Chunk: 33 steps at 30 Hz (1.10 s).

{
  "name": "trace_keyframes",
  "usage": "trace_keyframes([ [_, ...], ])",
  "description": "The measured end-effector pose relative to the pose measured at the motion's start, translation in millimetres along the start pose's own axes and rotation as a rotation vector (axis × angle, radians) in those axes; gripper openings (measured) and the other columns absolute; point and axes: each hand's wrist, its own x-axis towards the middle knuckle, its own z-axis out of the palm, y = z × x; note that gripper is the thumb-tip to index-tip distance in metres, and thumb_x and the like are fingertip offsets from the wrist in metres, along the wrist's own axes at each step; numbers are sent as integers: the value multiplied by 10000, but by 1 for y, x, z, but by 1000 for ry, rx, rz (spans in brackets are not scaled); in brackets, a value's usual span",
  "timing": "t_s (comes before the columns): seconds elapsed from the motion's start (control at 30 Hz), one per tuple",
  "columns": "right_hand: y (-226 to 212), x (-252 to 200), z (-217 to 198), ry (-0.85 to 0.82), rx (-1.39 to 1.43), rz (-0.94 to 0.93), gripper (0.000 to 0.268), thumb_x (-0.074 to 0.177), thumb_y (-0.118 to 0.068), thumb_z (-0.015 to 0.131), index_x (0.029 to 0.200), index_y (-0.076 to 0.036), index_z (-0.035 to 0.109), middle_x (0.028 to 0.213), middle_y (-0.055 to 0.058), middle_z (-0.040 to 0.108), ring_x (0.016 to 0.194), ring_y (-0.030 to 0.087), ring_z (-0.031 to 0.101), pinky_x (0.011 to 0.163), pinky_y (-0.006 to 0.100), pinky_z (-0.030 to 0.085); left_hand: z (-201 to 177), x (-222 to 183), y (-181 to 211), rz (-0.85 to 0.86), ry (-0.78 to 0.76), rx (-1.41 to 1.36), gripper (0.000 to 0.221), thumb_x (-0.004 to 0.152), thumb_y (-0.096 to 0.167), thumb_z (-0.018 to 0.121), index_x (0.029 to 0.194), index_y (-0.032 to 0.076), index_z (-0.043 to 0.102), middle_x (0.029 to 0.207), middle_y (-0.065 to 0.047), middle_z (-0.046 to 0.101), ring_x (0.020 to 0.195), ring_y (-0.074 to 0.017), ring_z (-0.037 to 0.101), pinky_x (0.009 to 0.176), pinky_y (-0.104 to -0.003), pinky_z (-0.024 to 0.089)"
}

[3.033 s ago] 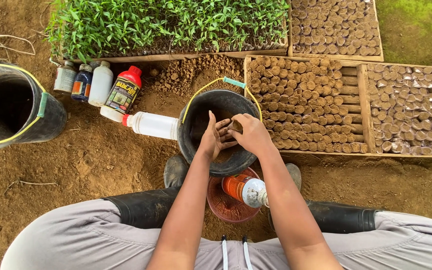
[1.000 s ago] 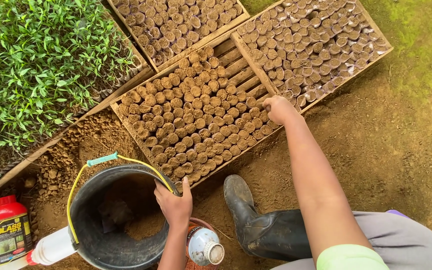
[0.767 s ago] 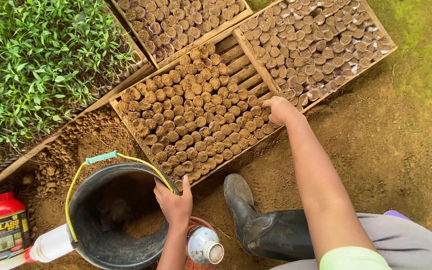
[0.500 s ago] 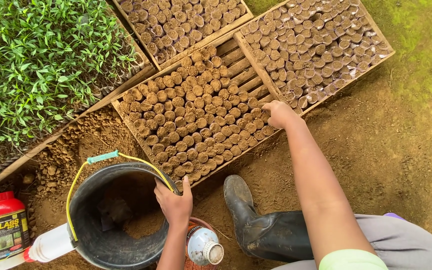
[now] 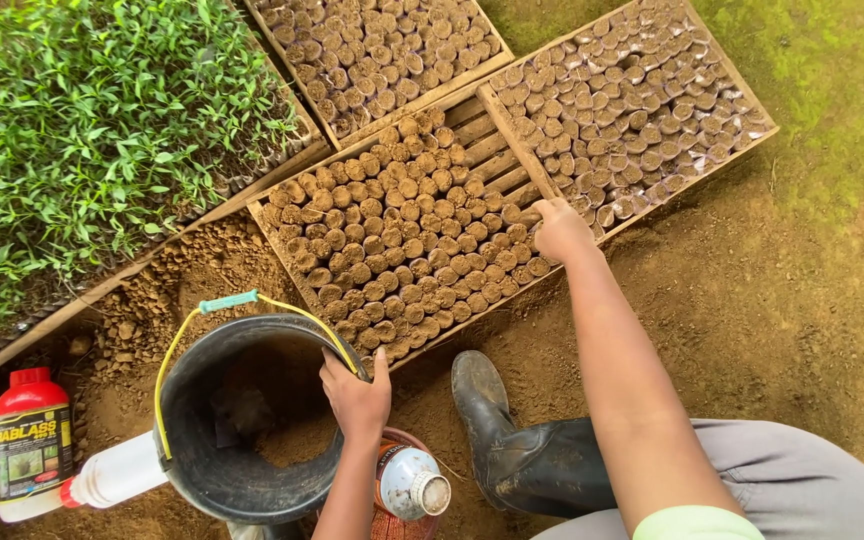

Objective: Filling small paper tubes with soil and arranging them in a wooden tray for planting seedlings.

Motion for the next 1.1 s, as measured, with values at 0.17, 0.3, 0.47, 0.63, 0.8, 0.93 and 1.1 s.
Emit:
trace_keyframes([
  [0.17, 9, -7, 10, 91, 165, 102, 496, 1004, -64, 452, 1477, -183, 541, 1548, 46, 499, 1151, 253, 646, 929, 394, 568, -4, -1, -2, -15, -25, -2, 938, 917, 485, 663, 1539, -115, 298, 1402, -307, 465, 1221, -450, 525, 1026, -515, 458],
  [0.3, 39, 18, 42, 235, 379, 138, 352, 1037, -278, 593, 1345, -125, 669, 1284, 97, 714, 1065, 297, 694, 945, 418, 545, -5, -1, -1, -9, -21, -3, 932, 915, 473, 673, 1539, -113, 304, 1396, -307, 468, 1214, -447, 534, 1016, -513, 464],
  [0.47, 46, 29, 63, 244, 523, 195, 372, 1028, -359, 629, 1328, -149, 690, 1169, 67, 755, 886, 201, 699, 808, 349, 555, -4, 0, 2, -9, -11, 4, 922, 904, 456, 690, 1534, -101, 311, 1359, -306, 479, 1193, -449, 541, 1004, -520, 465],
  [0.63, 59, 43, 80, 294, 592, 187, 323, 999, -349, 675, 1247, -154, 749, 1195, 21, 764, 966, 193, 713, 859, 330, 557, -8, 1, 13, -19, -13, 10, 925, 899, 453, 696, 1530, -110, 319, 1333, -302, 485, 1176, -446, 557, 986, -517, 480],
  [0.8, 69, 42, 98, 369, 706, 104, 185, 960, -357, 752, 1052, -211, 819, 878, -15, 758, 638, 124, 561, 616, 293, 470, -6, 1, 12, -37, -10, 7, 915, 901, 452, 690, 1537, -92, 320, 1331, -296, 489, 1160, -440, 563, 978, -512, 479],
  [0.93, 65, 37, 104, 403, 723, 119, 170, 952, -352, 777, 1033, -208, 819, 776, 4, 710, 570, 112, 507, 548, 285, 427, -6, 0, 13, -41, -22, 20, 918, 910, 461, 680, 1537, -98, 312, 1323, -290, 486, 1161, -435, 560, 984, -513, 475],
  [1.1, 60, 37, 100, 374, 712, 144, 186, 964, -368, 764, 1065, -213, 783, 763, 17, 693, 577, 124, 533, 540, 298, 452, -9, 1, 15, -54, -41, 2, 927, 914, 462, 672, 1541, -110, 301, 1352, -300, 469, 1190, -449, 558, 984, -522, 491],
])
